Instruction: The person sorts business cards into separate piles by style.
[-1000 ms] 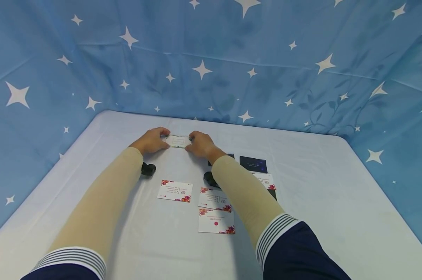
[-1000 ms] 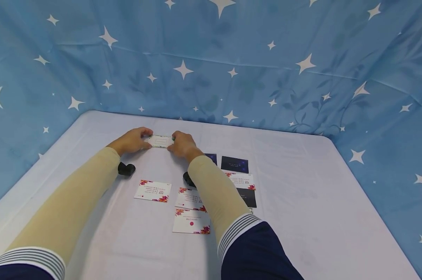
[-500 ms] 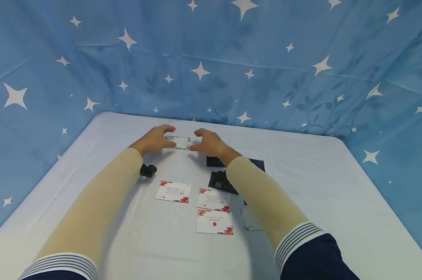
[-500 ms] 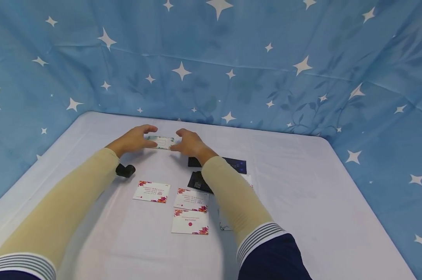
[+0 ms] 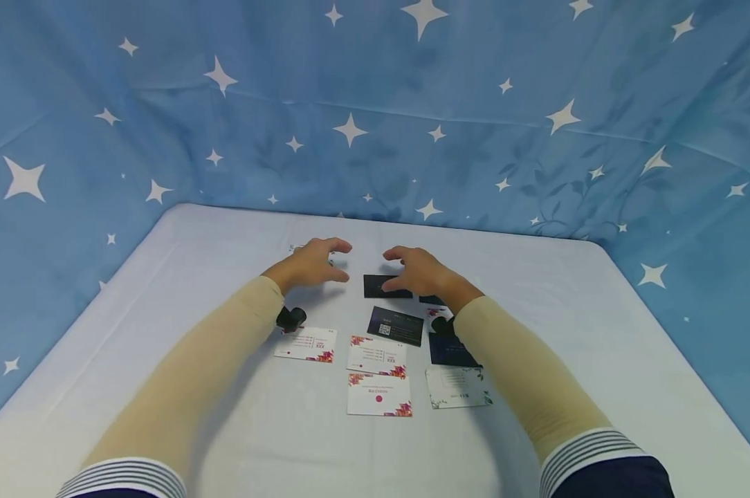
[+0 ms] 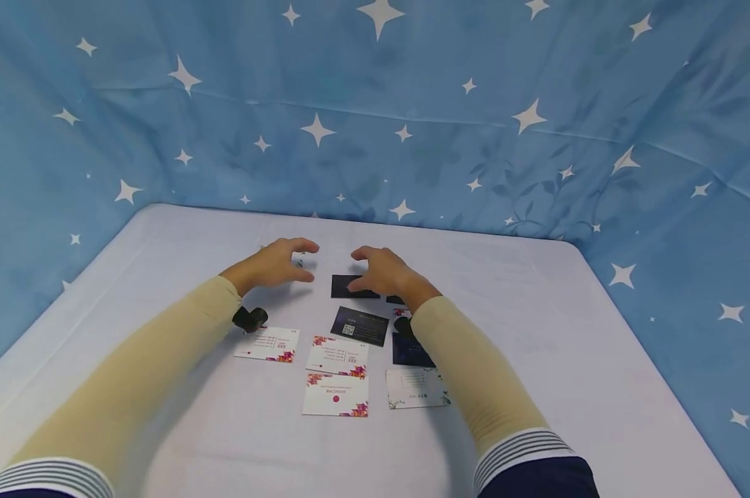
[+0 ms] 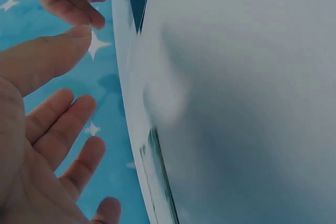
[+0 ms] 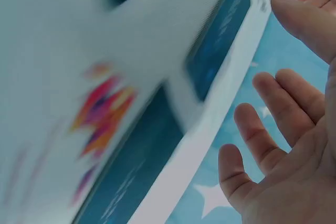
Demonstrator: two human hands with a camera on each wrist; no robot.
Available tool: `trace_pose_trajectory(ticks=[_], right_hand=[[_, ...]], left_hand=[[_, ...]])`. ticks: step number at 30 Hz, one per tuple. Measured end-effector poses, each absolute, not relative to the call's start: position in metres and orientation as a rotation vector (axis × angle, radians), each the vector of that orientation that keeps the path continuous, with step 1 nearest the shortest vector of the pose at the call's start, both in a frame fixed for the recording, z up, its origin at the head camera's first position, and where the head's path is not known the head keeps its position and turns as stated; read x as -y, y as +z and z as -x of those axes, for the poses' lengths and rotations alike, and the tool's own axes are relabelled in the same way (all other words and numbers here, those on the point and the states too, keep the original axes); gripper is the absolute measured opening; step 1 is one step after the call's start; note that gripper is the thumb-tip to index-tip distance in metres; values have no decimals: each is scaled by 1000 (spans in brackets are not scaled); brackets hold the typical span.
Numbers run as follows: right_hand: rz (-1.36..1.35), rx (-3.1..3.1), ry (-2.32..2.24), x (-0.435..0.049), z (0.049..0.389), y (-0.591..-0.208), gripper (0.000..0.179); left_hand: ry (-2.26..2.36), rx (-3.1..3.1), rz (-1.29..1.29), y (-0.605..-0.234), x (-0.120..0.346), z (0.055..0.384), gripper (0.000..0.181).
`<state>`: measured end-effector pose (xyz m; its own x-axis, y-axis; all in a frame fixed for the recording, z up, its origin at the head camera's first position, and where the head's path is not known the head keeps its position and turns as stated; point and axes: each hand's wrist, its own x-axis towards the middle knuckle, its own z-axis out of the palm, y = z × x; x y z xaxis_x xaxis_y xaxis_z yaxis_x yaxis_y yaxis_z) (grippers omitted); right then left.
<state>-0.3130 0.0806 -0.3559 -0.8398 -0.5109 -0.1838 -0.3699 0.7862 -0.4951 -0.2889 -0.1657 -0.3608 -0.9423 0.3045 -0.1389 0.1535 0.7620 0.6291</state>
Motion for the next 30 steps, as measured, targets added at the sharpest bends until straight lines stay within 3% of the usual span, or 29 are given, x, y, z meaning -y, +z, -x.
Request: trace_pose_trajectory(ticks=[14,30], right_hand=[[600,-2694,-478,-101,311,-368,67],[661,-2757,-498,-106,311,-367,60]], left_hand=[[703,-2787,-404,-381,122,284,64],[606,-2831,-458,-370,124,289,56]])
